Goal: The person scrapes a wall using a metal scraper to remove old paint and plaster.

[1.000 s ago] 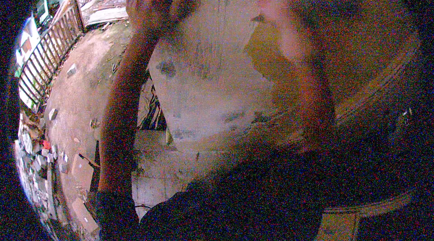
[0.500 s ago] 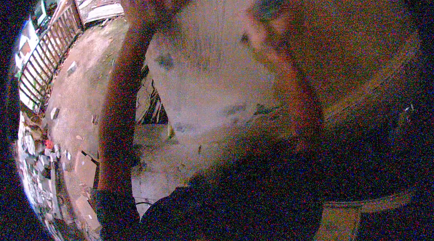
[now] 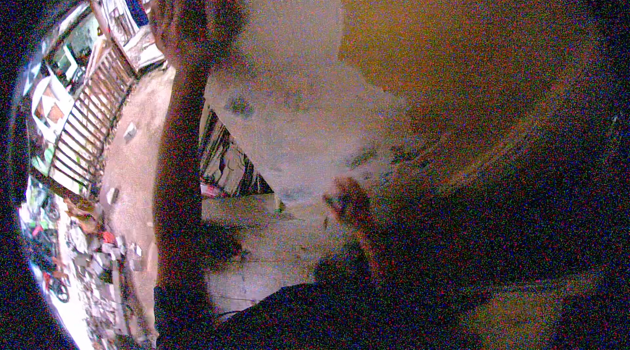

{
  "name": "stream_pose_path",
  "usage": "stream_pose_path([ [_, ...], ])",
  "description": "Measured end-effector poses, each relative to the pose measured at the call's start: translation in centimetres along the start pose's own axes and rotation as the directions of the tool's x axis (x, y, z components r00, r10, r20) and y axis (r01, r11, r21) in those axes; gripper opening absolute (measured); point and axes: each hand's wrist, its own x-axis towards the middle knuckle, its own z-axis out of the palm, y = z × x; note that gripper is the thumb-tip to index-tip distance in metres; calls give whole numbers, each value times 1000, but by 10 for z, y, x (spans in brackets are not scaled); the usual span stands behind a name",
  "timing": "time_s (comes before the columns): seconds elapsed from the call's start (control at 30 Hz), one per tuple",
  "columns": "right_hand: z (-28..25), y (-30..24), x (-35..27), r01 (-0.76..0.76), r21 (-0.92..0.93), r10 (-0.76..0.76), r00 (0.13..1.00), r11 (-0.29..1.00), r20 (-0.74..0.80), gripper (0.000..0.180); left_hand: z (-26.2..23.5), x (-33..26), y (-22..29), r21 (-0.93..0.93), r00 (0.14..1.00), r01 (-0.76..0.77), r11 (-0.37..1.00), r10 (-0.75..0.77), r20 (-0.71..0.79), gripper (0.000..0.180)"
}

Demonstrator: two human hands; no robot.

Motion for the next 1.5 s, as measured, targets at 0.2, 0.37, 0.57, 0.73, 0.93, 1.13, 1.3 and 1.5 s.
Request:
stream_pose_path([
  [0.2, 47, -62, -176, -976, 213, 916, 130, 51, 379, 35, 24, 6, -2, 6, 996, -51, 999, 50, 73, 64],
  [0.37, 39, -60, -222, -780, 422, 635, 41, -462, 771, 40, 19, -1, 33, 71, 995, -13, 997, 7, 96, 64],
  [0.57, -38, -53, -151, -642, 711, 772, 284, -287, 569, 36, 20, -73, 114, 175, 881, -72, 982, -19, 472, 76],
  [0.73, -95, -41, -185, -538, 810, 842, 304, -233, 445, 32, 48, -89, 226, -93, 688, -226, 970, 226, 690, 83],
  [0.93, -112, -72, -253, -388, 919, 936, 294, -67, 193, 28, -15, -306, 244, -899, 213, 29, 438, 876, 434, 72],
  [1.13, -97, -78, -298, -377, 894, 940, 318, 242, -120, 27, -23, -236, 232, -907, 252, -105, 408, 893, 373, 57],
  [1.3, -60, -33, -305, -96, 953, 902, 309, -287, 303, 35, 16, -66, 188, -631, 656, -292, 719, 631, 415, 55],
  [1.5, -37, -15, -176, -618, 443, 759, 567, 649, -320, 35, 35, 23, 214, -371, 686, -519, 770, 634, 357, 62],
])
